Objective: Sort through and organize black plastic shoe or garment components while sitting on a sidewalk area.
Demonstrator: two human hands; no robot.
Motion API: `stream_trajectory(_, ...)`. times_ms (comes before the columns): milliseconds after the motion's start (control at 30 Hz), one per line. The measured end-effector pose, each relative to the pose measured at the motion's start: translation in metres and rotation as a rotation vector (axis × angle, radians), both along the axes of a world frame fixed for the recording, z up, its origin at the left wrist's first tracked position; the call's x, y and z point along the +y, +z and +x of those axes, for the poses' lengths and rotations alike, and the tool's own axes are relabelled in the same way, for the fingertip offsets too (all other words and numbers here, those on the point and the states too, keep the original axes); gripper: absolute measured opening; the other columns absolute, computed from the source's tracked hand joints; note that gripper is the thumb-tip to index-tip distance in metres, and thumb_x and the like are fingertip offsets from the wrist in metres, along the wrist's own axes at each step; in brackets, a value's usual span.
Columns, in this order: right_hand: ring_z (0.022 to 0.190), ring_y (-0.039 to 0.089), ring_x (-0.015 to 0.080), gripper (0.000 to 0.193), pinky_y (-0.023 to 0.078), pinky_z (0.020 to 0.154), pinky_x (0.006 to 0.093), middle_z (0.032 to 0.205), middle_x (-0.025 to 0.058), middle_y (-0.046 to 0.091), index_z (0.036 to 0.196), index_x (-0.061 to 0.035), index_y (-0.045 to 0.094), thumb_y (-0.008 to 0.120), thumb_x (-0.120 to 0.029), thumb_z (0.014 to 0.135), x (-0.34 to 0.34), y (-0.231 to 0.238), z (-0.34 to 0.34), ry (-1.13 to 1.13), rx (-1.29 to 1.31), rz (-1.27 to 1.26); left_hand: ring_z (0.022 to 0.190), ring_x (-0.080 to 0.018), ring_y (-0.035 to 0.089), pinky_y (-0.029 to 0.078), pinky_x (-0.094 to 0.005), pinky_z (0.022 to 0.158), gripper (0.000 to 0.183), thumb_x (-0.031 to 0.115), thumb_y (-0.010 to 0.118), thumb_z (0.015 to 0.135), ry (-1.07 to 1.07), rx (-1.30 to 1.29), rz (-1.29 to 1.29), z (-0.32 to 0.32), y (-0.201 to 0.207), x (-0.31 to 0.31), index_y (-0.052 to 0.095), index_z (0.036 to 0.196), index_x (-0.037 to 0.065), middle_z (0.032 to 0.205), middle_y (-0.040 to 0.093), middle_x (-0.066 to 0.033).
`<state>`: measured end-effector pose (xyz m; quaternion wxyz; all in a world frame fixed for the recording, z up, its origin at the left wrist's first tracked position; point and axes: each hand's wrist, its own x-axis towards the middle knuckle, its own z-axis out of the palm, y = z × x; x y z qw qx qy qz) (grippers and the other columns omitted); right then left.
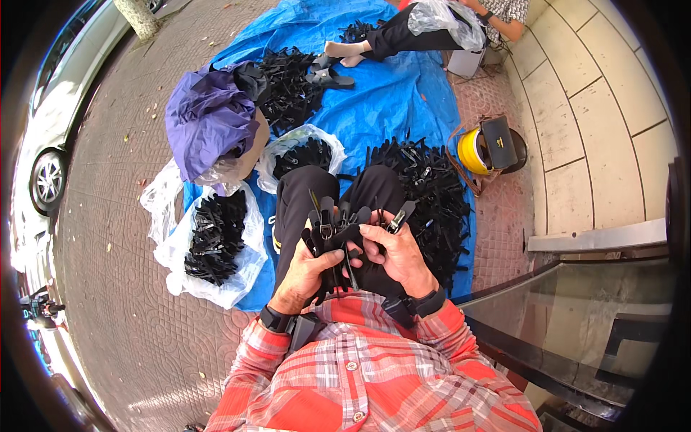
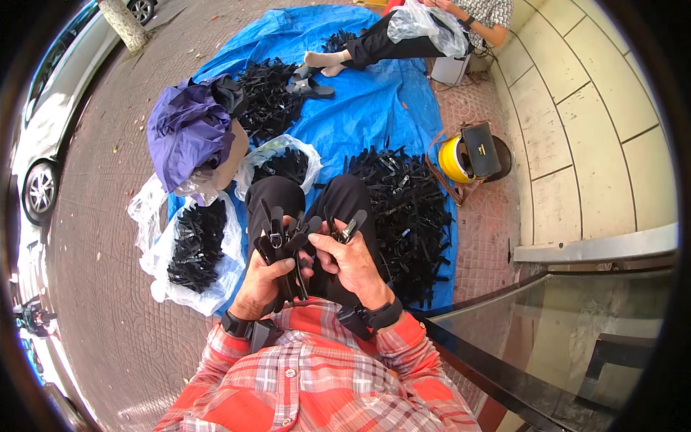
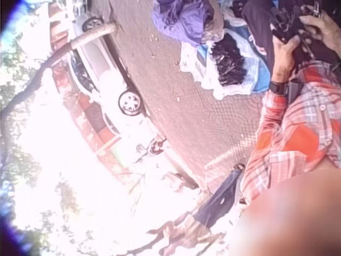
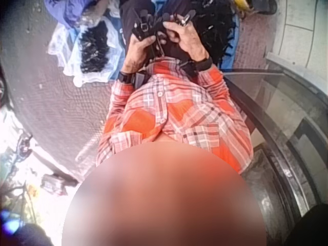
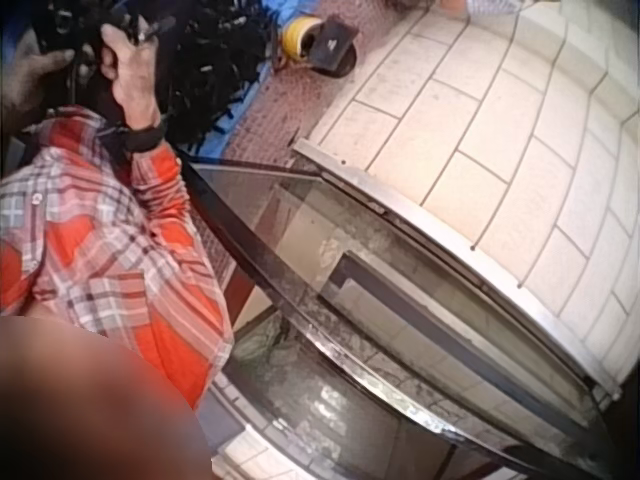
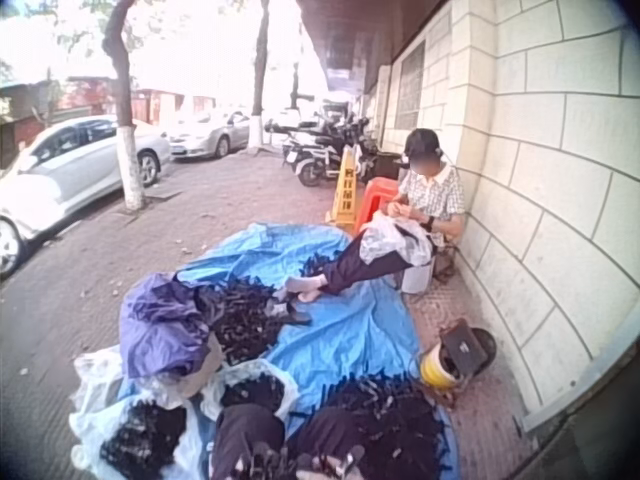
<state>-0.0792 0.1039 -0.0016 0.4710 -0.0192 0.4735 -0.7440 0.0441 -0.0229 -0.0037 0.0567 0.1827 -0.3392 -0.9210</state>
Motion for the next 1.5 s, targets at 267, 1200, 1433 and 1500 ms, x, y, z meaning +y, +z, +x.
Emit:
stream_trajectory(267, 0.055, 0.053, 0.0110, 0.013, 0.035, 0.040, 0.0199, 0.071, 0.0088, 0.060, 0.087, -0.0049, 0.056, 0.049, -0.016, 0.090, 0.004, 0.005, -0.010, -0.064, -0.001, -0.122, 0.079, -0.0234, 0.065, 0.055, -0.0305, 0.063, 0.053, 0.000, 0.058, 0.082, 0.002, 0.016, -0.135, -0.005, -0.007, 0.001, 0.031, 0.128, 0.004, 0.095, 0.060, -0.0132)
stream_trajectory(1200, 0.062, 0.054, 0.0156, 0.017, 0.044, 0.057, 0.0300, 0.073, 0.0050, 0.054, 0.101, -0.0058, 0.054, 0.054, -0.012, 0.085, 0.018, -0.009, -0.030, -0.251, -0.289, -0.364, 0.092, -0.0281, 0.062, 0.053, -0.0336, 0.067, 0.042, 0.010, 0.054, 0.083, -0.064, -0.007, 0.075, -0.006, -0.017, 0.002, 0.045, 0.121, -0.003, 0.113, 0.056, -0.0254)
stream_trajectory(1433, 0.044, 0.037, 0.0033, 0.016, 0.028, 0.039, 0.0196, 0.055, -0.0070, 0.040, 0.090, -0.0051, 0.059, 0.066, -0.018, 0.084, 0.004, -0.002, -0.007, 0.073, -0.107, 0.101, 0.086, -0.0260, 0.062, 0.054, -0.0364, 0.067, 0.053, 0.008, 0.065, 0.080, -0.044, -0.031, 0.170, -0.003, -0.024, 0.001, 0.042, 0.128, 0.003, 0.098, 0.057, -0.0114)
stream_trajectory(1500, 0.042, 0.037, 0.0029, 0.017, 0.026, 0.037, 0.0199, 0.057, -0.0063, 0.044, 0.085, -0.0087, 0.060, 0.067, -0.024, 0.084, 0.000, -0.009, -0.001, 0.080, -0.094, 0.103, 0.085, -0.0256, 0.062, 0.054, -0.0361, 0.067, 0.054, 0.009, 0.065, 0.080, -0.027, -0.037, 0.162, -0.004, -0.020, 0.002, 0.042, 0.128, 0.004, 0.098, 0.058, -0.0111)
